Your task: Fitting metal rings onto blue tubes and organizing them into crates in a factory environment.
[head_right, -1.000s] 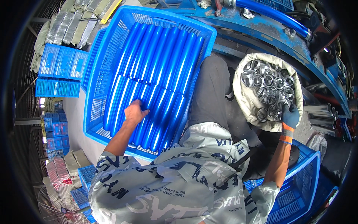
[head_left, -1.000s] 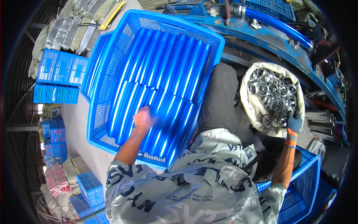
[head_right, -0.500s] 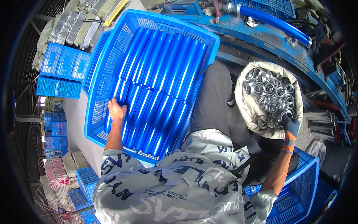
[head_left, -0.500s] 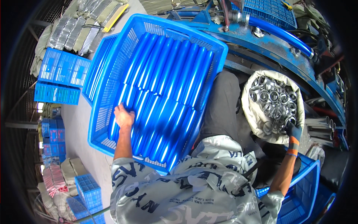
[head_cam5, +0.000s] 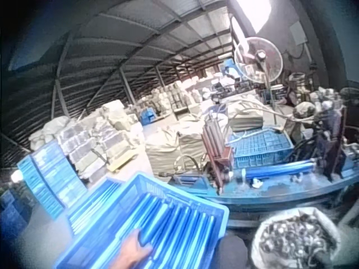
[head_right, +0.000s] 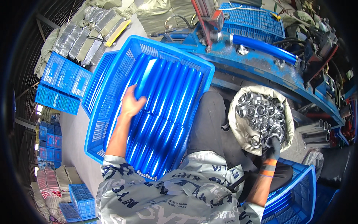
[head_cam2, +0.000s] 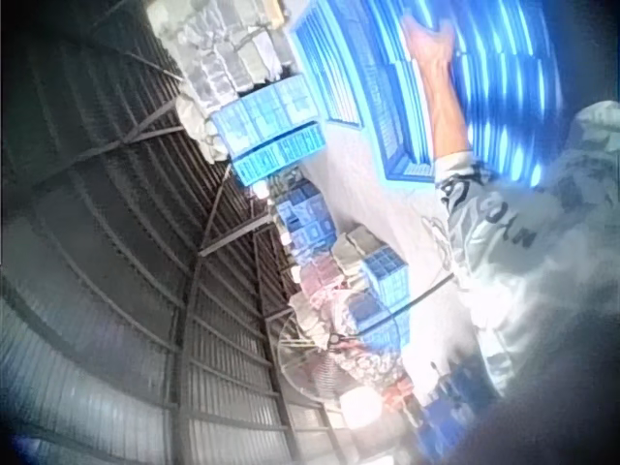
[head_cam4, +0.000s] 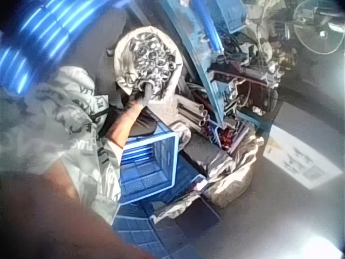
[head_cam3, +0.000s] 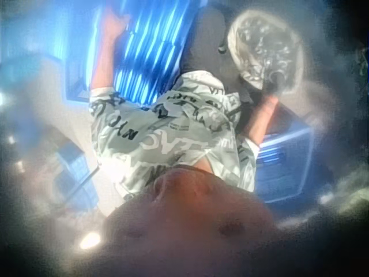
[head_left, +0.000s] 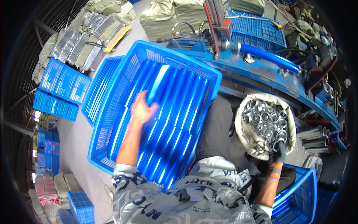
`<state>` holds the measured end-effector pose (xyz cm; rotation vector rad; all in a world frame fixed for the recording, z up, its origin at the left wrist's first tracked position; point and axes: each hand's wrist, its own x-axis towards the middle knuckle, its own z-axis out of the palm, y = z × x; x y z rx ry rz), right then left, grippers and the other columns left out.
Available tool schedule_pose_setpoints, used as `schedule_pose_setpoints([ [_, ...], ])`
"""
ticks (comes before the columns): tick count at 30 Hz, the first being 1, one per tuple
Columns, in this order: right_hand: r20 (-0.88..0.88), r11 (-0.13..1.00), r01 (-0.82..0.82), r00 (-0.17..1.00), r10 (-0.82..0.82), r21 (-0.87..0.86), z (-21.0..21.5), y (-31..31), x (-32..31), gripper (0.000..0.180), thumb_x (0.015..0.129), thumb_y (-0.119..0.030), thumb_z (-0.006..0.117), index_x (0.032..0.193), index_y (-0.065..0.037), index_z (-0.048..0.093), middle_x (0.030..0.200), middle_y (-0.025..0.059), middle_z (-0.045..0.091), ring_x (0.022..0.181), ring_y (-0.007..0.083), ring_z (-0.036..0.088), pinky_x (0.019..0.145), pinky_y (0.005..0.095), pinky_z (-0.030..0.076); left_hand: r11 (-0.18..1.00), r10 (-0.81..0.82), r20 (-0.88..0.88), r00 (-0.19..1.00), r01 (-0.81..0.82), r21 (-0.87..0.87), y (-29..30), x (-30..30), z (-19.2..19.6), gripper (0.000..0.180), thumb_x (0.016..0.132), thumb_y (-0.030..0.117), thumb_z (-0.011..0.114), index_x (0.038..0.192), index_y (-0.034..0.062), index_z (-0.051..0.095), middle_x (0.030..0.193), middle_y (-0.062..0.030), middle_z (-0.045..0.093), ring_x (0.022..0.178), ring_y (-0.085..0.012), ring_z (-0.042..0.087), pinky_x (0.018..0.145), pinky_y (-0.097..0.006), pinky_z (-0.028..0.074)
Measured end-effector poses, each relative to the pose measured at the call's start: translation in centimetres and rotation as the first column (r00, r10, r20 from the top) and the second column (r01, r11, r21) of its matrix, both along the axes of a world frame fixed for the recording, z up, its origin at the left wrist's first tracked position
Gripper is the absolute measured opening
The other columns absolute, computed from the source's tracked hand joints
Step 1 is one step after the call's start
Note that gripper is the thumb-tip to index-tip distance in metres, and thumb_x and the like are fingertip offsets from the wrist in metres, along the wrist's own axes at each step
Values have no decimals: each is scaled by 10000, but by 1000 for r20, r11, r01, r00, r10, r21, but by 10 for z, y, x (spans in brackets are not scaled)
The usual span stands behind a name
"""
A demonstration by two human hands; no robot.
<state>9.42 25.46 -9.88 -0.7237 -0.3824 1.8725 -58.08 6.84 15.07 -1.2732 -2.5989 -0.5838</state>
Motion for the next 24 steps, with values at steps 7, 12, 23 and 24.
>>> schedule_pose_setpoints([
  [7,-129,997,74,989,-73,5,36,-40,-45,482,1092,-245,733,1541,-86,658,1437,140,748,1119,290,809,845,420,740,613,-666,351,659,751,-245,120,221,7,751,840,310,865,1515,77,633,1364,-219,739,1248,-460,735,1088,-532,603],
  [12,67,985,146,988,-140,-87,39,-63,-56,362,993,-227,743,1320,-72,719,1139,136,763,971,311,755,850,485,658,547,-726,434,534,830,-106,113,259,-4,729,839,231,840,1533,100,657,1422,-195,758,1332,-426,723,1115,-527,594],
  [23,-189,966,-23,979,74,257,101,-71,-87,582,1015,-235,898,1525,-91,658,1592,143,670,1356,264,726,1111,448,646,430,-825,304,476,879,-207,105,257,42,673,762,163,883,1409,75,720,1157,-154,789,1054,-402,790,921,-500,623],
  [24,-123,963,-18,991,53,270,103,-68,-88,606,991,-212,923,1520,-91,655,1581,136,680,1357,251,722,1132,427,627,415,-836,294,463,884,-215,105,259,44,671,759,160,880,1407,75,723,1143,-152,785,1045,-398,789,919,-497,623],
])
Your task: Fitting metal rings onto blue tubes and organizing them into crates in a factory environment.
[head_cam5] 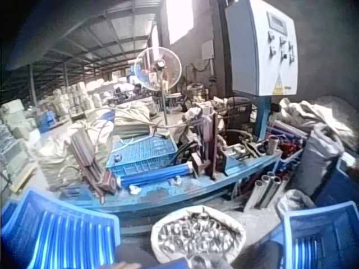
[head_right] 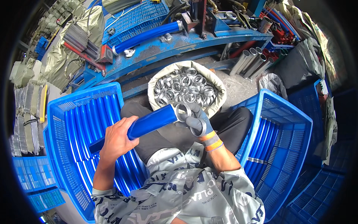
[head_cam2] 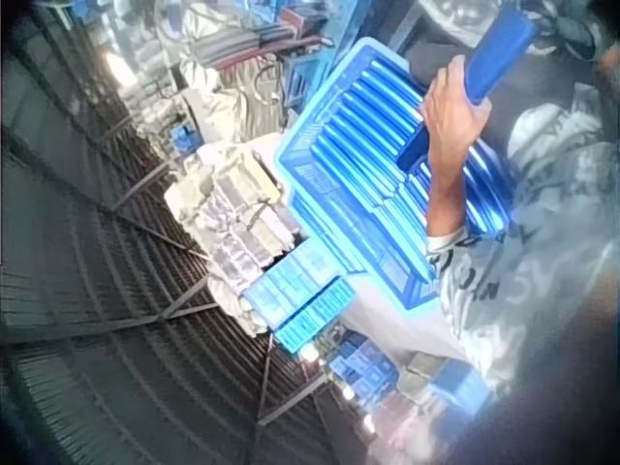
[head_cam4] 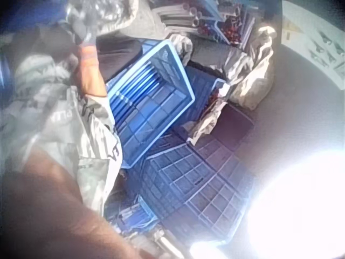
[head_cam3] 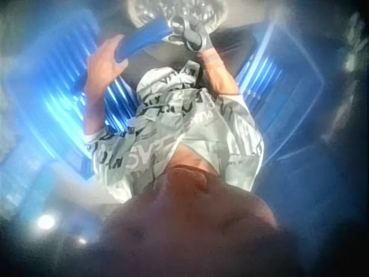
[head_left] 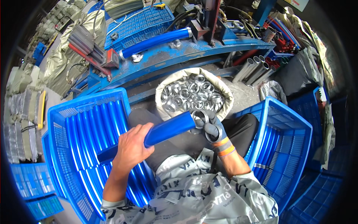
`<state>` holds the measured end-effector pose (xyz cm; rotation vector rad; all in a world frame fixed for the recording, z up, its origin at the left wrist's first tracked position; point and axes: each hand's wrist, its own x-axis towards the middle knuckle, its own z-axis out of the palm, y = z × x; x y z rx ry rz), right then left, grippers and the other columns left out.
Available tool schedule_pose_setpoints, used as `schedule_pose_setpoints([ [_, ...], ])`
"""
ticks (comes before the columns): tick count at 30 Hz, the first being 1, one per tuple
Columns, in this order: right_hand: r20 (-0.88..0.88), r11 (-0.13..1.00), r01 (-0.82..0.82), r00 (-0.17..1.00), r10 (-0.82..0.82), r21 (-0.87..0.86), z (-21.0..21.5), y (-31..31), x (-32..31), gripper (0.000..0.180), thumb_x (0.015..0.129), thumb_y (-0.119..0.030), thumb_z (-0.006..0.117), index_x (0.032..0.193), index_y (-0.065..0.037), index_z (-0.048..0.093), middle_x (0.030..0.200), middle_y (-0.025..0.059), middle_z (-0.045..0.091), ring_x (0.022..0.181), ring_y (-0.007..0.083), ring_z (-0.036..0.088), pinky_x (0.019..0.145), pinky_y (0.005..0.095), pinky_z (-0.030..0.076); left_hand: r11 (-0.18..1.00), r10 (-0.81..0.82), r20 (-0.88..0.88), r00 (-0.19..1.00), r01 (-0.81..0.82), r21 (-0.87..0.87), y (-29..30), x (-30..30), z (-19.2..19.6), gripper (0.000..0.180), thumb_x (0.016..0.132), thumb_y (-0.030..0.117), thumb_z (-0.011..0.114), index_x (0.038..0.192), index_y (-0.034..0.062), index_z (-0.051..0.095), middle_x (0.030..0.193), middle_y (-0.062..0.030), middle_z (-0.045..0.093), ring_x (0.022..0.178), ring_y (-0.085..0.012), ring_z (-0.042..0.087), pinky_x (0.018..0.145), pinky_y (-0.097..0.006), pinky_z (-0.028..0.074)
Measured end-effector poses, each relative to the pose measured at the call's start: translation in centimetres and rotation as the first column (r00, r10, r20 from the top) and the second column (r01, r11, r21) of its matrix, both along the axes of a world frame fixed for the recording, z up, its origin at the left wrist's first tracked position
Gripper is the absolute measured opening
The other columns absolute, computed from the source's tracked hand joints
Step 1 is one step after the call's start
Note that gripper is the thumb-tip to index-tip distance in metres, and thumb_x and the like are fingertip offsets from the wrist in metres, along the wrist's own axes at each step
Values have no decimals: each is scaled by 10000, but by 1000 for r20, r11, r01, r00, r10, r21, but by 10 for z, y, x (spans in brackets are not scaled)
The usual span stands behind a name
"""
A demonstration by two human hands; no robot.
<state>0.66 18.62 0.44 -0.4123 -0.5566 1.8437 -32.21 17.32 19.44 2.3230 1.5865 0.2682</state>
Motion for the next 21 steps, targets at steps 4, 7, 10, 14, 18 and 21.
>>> schedule_pose_setpoints([
  [4,136,999,20,990,-25,37,14,6,4,809,851,-123,1036,1541,-35,623,1519,112,716,1345,216,716,1194,371,566,997,23,-4,1000,-22,70,1,1,9,674,740,140,870,1398,76,734,1107,-143,772,1017,-387,780,905,-487,620],
  [7,377,999,1,926,-20,51,33,7,12,926,799,-93,1070,1580,31,589,1487,117,725,1349,210,707,1207,379,551,989,51,85,995,-62,131,1,0,14,672,729,125,868,1386,73,740,1090,-140,764,1003,-385,773,895,-481,616],
  [10,551,975,-96,834,-31,199,49,5,16,1078,779,-87,1075,1678,21,489,1540,141,682,1408,221,671,1216,397,542,999,-1,50,999,-2,49,4,0,16,683,737,129,862,1405,81,728,1079,-137,746,1010,-380,758,888,-489,607],
  [14,381,991,-36,924,-17,131,57,2,12,1172,770,-60,1072,1728,14,401,1570,169,653,1427,242,659,1201,399,555,997,-15,40,999,12,75,7,3,18,693,751,149,859,1427,96,716,1070,-131,728,1021,-377,743,877,-503,599],
  [18,139,999,-27,990,23,30,59,-1,11,1258,737,39,1051,1774,-51,344,1554,184,647,1366,259,694,1147,409,603,999,-38,74,997,37,10,8,4,18,693,721,113,857,1402,77,734,1083,-141,756,1000,-383,762,889,-486,609],
  [21,212,999,-19,977,9,49,63,-2,16,1270,732,35,1056,1778,-50,341,1538,172,658,1337,262,711,1131,417,619,995,-104,2,995,104,-10,8,4,15,710,737,153,862,1429,101,714,1062,-127,711,1016,-371,728,872,-506,585],
])
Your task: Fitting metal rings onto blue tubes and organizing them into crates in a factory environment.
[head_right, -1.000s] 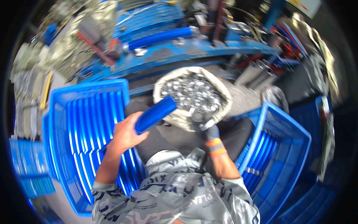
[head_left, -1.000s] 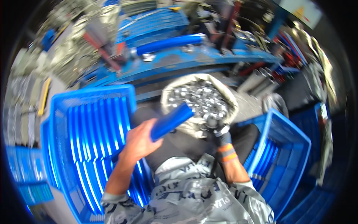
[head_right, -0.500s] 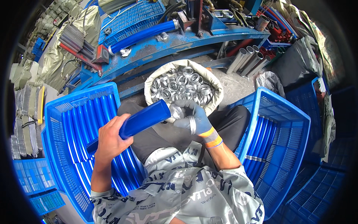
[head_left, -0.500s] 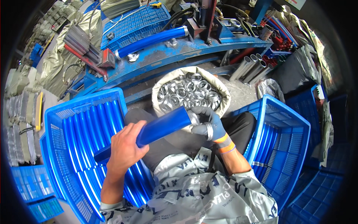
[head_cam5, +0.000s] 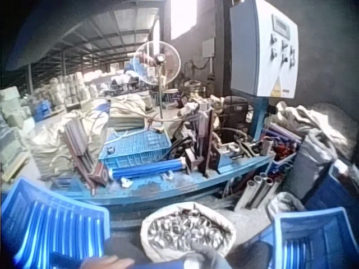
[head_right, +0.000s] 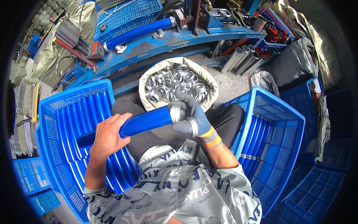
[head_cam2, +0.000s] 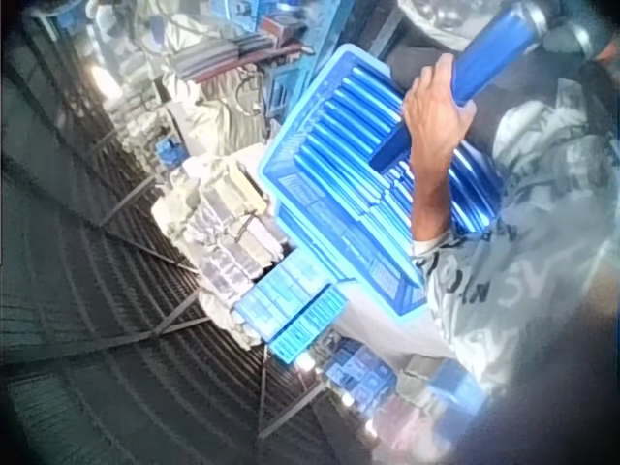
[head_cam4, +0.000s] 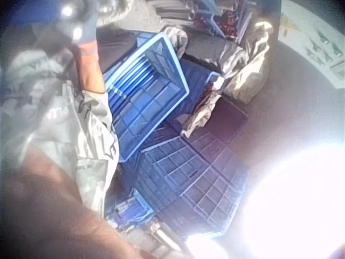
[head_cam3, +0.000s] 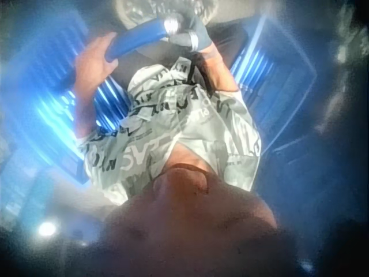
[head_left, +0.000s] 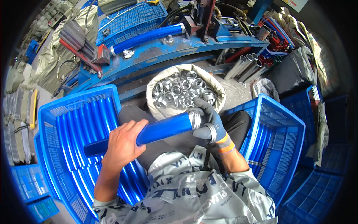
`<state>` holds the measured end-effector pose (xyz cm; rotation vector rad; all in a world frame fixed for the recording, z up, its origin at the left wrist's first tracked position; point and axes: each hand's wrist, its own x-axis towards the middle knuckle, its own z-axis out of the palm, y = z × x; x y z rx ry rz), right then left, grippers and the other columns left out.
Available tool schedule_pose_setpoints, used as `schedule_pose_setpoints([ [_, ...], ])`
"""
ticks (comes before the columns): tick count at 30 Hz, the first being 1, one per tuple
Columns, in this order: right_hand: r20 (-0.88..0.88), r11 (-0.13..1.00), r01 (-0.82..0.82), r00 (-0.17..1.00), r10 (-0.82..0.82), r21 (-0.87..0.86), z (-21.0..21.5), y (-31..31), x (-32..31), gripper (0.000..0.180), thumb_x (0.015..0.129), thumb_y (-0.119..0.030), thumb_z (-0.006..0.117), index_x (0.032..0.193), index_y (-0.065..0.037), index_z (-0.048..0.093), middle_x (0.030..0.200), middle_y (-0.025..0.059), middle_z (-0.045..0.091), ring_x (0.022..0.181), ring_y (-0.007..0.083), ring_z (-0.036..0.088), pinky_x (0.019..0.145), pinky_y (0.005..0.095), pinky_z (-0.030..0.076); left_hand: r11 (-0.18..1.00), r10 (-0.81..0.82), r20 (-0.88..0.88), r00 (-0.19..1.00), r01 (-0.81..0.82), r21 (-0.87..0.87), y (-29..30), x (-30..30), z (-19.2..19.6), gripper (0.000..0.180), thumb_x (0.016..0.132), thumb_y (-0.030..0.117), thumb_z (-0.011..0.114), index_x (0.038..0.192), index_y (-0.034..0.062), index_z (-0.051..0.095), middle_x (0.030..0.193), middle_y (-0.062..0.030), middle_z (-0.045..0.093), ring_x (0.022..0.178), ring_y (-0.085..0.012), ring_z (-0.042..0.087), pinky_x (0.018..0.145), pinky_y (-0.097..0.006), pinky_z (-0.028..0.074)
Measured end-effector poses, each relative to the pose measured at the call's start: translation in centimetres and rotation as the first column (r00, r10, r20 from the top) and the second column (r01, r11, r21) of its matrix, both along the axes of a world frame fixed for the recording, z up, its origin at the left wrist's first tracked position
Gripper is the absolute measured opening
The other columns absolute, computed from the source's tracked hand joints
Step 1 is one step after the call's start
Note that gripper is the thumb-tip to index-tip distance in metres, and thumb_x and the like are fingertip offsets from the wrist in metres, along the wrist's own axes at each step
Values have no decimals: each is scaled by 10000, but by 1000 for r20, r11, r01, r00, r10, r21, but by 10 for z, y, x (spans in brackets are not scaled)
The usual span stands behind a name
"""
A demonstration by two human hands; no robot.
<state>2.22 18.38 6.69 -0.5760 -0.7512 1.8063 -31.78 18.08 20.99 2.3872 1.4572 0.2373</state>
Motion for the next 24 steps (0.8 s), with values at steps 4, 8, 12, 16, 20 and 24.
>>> schedule_pose_setpoints([
  [4,94,996,-87,992,87,3,5,-1,8,1118,847,-103,1033,1757,49,402,1620,185,648,1454,265,662,1261,409,514,1000,6,-1,1000,-6,-14,0,1,-7,732,706,138,879,1421,95,724,1065,-124,730,1015,-367,742,872,-500,594],
  [8,156,992,-107,983,95,71,4,-1,13,1047,928,-175,990,1758,80,405,1656,184,630,1497,253,625,1300,397,454,999,36,-68,997,-35,20,-1,1,-12,736,712,143,882,1429,98,722,1067,-122,726,1018,-364,742,866,-504,591],
  [12,303,976,-140,949,85,167,-5,2,14,984,1001,-214,937,1763,90,394,1646,162,637,1500,227,607,1292,377,441,999,-12,-24,1000,13,31,2,1,-24,743,710,145,882,1434,97,722,1070,-125,731,1014,-364,741,867,-505,592],
  [16,230,989,-99,971,72,109,-18,3,8,929,1036,-237,907,1751,96,416,1640,145,643,1491,212,600,1299,364,419,995,20,2,1000,-20,94,3,7,-45,737,711,154,881,1430,99,729,1073,-135,736,1012,-377,744,878,-513,600],
  [20,414,957,-28,905,-98,289,-34,11,15,711,1102,-156,779,1712,78,499,1604,127,671,1402,173,641,1207,331,500,987,132,25,991,-133,92,4,12,-59,694,732,189,890,1405,97,749,1134,-144,779,1063,-403,775,933,-490,638],
  [24,625,986,5,773,-110,167,-73,33,44,394,1166,-305,636,1296,26,804,984,50,857,754,126,736,716,280,587,938,205,546,813,-322,127,14,6,-66,703,799,189,972,1441,51,723,1172,-150,807,1110,-346,811,1007,-434,631],
])
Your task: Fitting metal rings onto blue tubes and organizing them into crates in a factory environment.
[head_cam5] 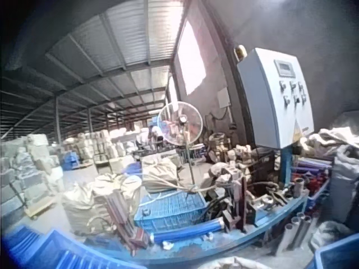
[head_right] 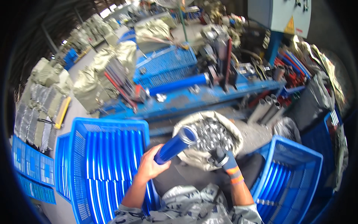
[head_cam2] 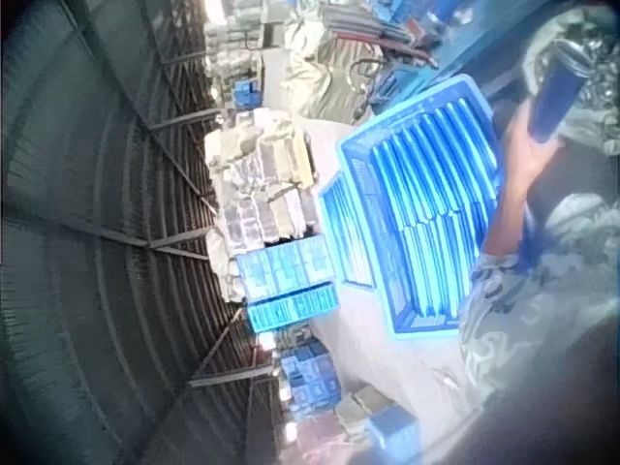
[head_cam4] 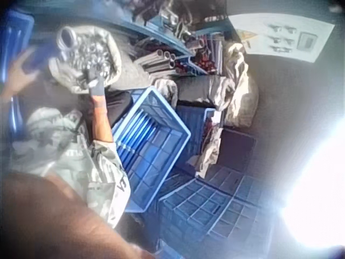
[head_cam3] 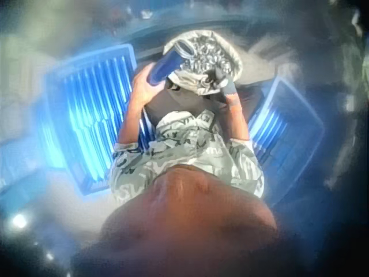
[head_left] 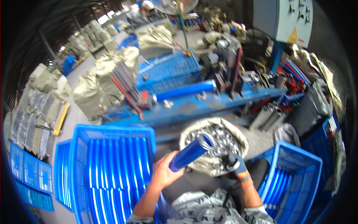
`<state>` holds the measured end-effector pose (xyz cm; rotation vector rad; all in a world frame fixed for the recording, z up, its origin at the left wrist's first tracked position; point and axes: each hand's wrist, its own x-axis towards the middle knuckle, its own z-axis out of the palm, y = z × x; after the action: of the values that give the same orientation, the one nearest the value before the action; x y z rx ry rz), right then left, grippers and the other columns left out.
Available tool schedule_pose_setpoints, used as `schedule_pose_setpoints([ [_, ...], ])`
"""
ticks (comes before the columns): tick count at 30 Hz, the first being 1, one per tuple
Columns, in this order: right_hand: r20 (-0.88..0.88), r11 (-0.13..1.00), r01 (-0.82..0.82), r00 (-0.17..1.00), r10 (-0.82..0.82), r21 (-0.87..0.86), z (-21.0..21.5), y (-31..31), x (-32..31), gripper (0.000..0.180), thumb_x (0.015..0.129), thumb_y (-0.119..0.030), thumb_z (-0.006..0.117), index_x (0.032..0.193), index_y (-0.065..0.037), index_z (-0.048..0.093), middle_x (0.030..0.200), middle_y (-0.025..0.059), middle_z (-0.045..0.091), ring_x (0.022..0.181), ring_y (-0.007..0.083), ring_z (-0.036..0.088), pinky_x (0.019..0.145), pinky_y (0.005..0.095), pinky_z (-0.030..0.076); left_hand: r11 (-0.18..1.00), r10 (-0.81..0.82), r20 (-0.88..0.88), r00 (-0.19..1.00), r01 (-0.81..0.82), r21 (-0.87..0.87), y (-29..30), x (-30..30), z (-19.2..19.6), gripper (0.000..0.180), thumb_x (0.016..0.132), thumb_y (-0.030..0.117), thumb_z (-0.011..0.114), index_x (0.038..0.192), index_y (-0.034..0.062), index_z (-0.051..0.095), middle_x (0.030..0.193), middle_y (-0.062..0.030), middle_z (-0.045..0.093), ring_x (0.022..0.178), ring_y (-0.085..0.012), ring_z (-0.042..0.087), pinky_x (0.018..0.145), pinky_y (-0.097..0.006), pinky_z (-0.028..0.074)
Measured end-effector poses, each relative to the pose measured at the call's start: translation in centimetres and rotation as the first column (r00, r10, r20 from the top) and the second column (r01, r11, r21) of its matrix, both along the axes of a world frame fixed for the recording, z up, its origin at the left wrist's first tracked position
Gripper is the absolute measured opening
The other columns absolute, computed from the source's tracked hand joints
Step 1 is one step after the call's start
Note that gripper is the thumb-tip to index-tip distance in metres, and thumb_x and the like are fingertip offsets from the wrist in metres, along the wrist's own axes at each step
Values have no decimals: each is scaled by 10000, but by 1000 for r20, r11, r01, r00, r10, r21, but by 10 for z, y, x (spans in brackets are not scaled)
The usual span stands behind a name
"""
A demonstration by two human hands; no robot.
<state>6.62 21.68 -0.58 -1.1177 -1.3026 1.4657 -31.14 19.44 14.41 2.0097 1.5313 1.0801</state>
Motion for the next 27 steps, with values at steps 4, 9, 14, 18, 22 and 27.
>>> schedule_pose_setpoints([
  [4,-84,962,69,992,-94,-265,-68,-4,1,272,1085,-245,800,1191,4,836,996,69,866,805,126,795,675,289,601,989,146,774,616,-114,-96,4,-9,-24,549,960,178,918,1408,15,647,1180,-135,787,1079,-244,783,1006,-422,615],
  [9,-477,884,18,836,-269,-467,-95,-16,-12,464,1087,-383,822,1423,-67,772,1282,99,822,1127,249,792,927,429,659,968,252,949,187,-63,-245,-4,-10,-61,478,1115,331,804,1488,119,593,1362,-164,770,1178,-310,779,969,-509,662],
  [14,-705,955,-53,687,-178,-293,-40,-11,-30,741,1046,-589,810,1599,-133,625,1422,53,743,1308,257,743,895,427,691,927,363,920,149,46,-373,-14,-5,-78,472,1128,377,779,1487,119,614,1416,-155,766,1263,-318,763,886,-465,668],
  [18,-779,969,-60,608,-154,-239,8,-9,-39,987,1003,-569,862,1787,-176,410,1653,65,611,1374,294,726,1030,458,707,955,294,956,13,-54,-293,-16,-15,-78,549,1138,542,722,1443,87,682,1394,-127,778,1233,-251,765,947,-392,657],
  [22,-737,980,-92,673,-70,-178,45,-6,-44,1121,968,-535,920,1837,-162,318,1664,95,600,1381,335,729,1023,446,707,944,329,944,-33,-4,-330,-23,-15,-72,563,1133,510,749,1483,78,655,1443,-148,755,1256,-263,757,990,-416,663],
  [27,-645,999,-15,764,-22,-51,70,-2,-54,955,1006,-142,834,1822,-69,344,1656,107,614,1388,209,698,1082,393,659,960,279,959,57,-1,-279,-24,-2,-71,524,1158,440,728,1504,57,642,1447,-172,755,1261,-320,779,956,-460,697],
])
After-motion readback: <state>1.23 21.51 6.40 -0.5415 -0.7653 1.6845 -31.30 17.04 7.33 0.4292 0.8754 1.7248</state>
